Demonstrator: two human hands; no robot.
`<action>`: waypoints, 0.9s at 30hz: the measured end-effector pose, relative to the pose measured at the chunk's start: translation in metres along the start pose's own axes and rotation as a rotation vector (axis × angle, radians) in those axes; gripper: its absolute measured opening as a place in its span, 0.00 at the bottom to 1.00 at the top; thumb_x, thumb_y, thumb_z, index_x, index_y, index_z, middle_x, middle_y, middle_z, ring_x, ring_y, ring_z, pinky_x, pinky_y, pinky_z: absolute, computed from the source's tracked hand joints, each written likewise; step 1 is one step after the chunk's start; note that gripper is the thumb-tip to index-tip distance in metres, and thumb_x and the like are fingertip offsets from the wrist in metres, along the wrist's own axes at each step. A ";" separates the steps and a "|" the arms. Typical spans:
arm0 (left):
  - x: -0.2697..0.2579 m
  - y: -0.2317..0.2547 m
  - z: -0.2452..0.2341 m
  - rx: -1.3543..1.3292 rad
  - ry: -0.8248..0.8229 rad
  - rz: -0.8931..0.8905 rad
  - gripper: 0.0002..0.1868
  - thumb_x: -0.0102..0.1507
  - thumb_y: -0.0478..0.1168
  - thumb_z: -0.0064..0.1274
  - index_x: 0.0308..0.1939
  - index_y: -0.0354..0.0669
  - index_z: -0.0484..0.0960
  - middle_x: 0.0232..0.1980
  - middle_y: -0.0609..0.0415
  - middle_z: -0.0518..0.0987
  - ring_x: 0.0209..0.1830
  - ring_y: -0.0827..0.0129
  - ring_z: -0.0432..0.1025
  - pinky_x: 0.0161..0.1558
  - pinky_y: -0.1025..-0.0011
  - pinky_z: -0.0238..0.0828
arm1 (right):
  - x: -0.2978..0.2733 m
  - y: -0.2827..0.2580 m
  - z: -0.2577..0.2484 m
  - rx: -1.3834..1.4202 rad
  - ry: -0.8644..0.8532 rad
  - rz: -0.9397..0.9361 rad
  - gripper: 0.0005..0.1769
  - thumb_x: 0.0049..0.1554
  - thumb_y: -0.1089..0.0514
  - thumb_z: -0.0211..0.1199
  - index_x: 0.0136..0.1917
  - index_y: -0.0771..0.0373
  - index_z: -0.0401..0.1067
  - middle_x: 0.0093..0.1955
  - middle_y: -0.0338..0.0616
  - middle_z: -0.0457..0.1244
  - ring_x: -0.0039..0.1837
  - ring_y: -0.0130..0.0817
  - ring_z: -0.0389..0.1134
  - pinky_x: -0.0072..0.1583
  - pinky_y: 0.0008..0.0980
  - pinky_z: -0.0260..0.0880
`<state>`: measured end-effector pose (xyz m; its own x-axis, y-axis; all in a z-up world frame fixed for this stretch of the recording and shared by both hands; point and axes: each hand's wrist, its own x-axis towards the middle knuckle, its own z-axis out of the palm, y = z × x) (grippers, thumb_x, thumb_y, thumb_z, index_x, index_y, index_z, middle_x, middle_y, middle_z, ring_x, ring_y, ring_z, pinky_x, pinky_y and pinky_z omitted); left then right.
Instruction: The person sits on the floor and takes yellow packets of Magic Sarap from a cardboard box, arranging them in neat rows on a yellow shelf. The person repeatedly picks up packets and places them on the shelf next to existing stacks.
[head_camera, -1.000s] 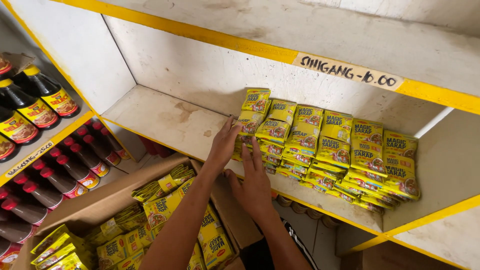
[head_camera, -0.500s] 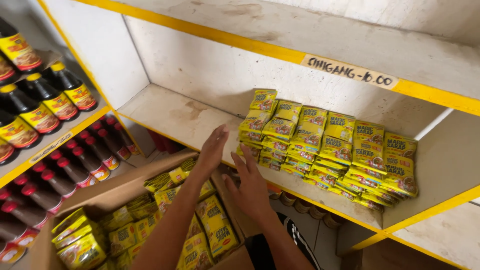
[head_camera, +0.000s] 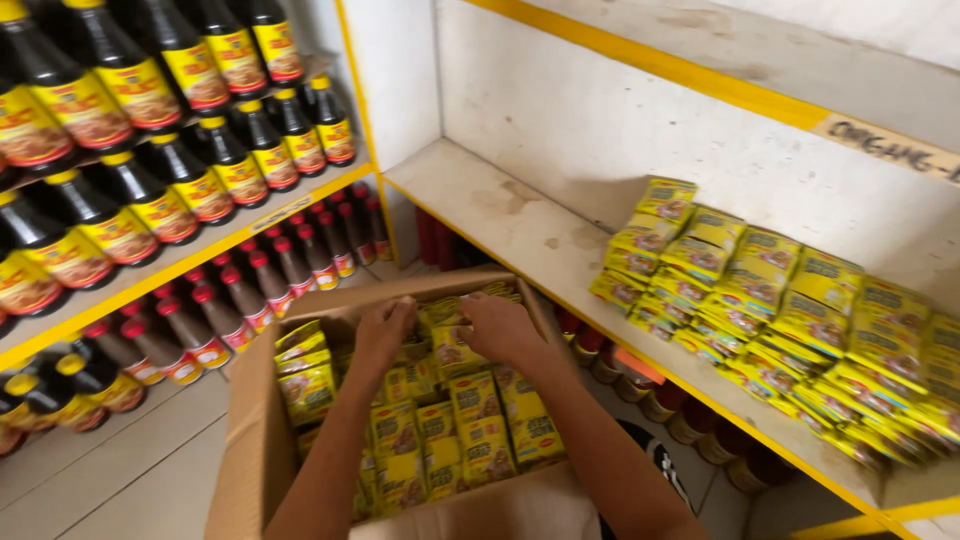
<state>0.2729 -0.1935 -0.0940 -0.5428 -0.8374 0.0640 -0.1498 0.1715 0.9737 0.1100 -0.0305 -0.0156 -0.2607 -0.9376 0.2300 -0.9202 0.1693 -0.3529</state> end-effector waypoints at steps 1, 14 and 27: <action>-0.003 -0.008 0.000 -0.003 0.015 -0.004 0.26 0.70 0.54 0.47 0.42 0.31 0.84 0.29 0.57 0.75 0.28 0.73 0.64 0.33 0.70 0.62 | 0.001 -0.011 0.000 0.000 -0.007 -0.014 0.19 0.54 0.46 0.68 0.54 0.56 0.75 0.55 0.49 0.68 0.59 0.52 0.69 0.58 0.50 0.69; -0.024 -0.004 0.016 -0.020 -0.175 -0.270 0.33 0.67 0.66 0.44 0.40 0.35 0.82 0.28 0.51 0.77 0.24 0.65 0.72 0.30 0.65 0.71 | -0.014 -0.040 -0.005 -0.123 -0.201 -0.054 0.43 0.36 0.48 0.80 0.62 0.56 0.64 0.58 0.48 0.64 0.57 0.52 0.70 0.55 0.50 0.71; -0.047 0.065 -0.039 -0.407 -0.282 -0.259 0.30 0.60 0.58 0.56 0.59 0.46 0.78 0.50 0.56 0.82 0.43 0.74 0.78 0.41 0.70 0.78 | -0.024 -0.057 -0.013 0.168 0.477 -0.479 0.31 0.44 0.52 0.76 0.60 0.60 0.71 0.61 0.46 0.67 0.57 0.50 0.72 0.55 0.44 0.74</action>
<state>0.3207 -0.1633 -0.0251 -0.7394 -0.6443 -0.1954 -0.0069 -0.2830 0.9591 0.1654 -0.0136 0.0106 0.0277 -0.6548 0.7553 -0.9182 -0.3154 -0.2397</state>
